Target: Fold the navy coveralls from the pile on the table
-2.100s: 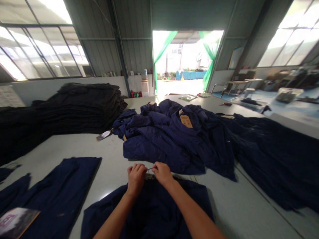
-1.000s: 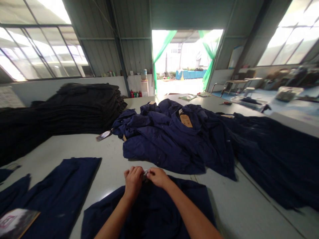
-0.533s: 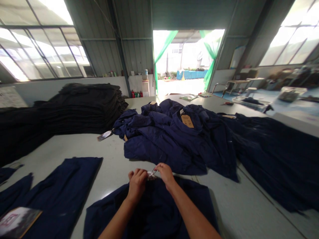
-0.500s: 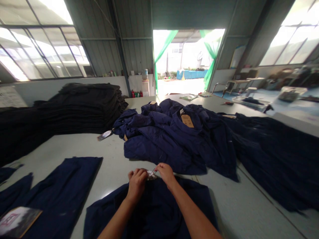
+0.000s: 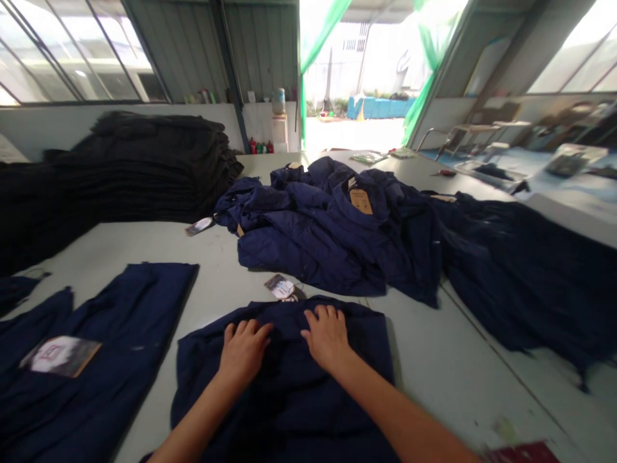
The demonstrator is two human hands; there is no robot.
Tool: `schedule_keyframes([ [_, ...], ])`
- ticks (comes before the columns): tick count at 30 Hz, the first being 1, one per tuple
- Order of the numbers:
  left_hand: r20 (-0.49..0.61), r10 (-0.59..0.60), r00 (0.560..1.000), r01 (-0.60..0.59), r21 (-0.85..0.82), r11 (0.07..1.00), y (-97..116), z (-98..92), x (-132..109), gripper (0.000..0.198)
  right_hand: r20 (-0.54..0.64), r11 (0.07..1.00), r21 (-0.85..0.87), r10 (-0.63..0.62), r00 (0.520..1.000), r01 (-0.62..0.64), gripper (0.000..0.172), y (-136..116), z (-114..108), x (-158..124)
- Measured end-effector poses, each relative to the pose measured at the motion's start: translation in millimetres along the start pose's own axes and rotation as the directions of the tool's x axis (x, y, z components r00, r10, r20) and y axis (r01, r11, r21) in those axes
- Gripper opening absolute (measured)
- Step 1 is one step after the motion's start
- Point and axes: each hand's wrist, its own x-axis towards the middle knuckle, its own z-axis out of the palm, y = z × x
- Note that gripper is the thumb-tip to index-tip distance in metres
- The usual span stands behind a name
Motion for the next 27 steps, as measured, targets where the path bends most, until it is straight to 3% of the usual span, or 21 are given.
schedule_keyframes([
  [4, 0.119, -0.039, 0.992, 0.036, 0.023, 0.999, -17.2, 30.1, -13.8, 0.053, 0.112, 0.997, -0.065, 0.049, 0.992, -0.042, 0.057, 9.3, 33.5, -17.9],
  [7, 0.152, -0.024, 0.988, 0.024, 0.007, 1.000, -21.4, 37.6, -10.5, 0.054, 0.156, 0.997, -0.057, 0.053, 0.986, -0.044, 0.058, 13.1, 41.7, -16.2],
  [9, 0.167, -0.031, 0.986, 0.033, -0.009, 0.999, -16.9, 30.5, -15.8, 0.055, 0.179, 0.998, -0.037, 0.057, 0.982, -0.051, 0.058, 10.2, 36.1, -22.9],
  [12, 0.210, -0.003, 0.978, 0.015, -0.057, 0.998, -6.0, 14.9, -42.5, 0.052, 0.187, 1.000, 0.025, -0.019, 0.982, 0.014, 0.058, 1.7, 26.4, -52.1],
  [16, 0.307, -0.022, 0.952, 0.050, -0.084, 0.995, 0.7, 13.6, -82.7, 0.053, 0.240, 0.994, 0.064, -0.101, 0.966, 0.088, 0.059, -3.5, 34.9, -92.9],
  [19, 0.327, -0.029, 0.945, 0.057, -0.078, 0.995, 0.7, 19.4, -91.3, 0.057, 0.254, 0.995, 0.046, -0.094, 0.963, 0.085, 0.062, -2.6, 42.6, -101.1],
  [22, 0.304, -0.039, 0.952, 0.067, -0.084, 0.994, 1.2, 8.9, -89.5, 0.063, 0.250, 0.996, 0.064, -0.083, 0.965, 0.069, 0.064, -2.7, 32.7, -103.2],
  [25, 0.268, 0.015, 0.963, 0.012, -0.096, 0.995, 0.8, -16.0, -93.1, 0.039, 0.169, 0.995, 0.060, -0.095, 0.981, 0.085, 0.055, -3.4, 12.8, -114.2],
  [27, 0.394, 0.028, 0.919, 0.001, -0.074, 0.997, -0.5, -30.4, -100.1, 0.019, 0.199, 0.997, 0.023, -0.082, 0.977, 0.079, 0.040, -3.2, 2.8, -124.8],
])
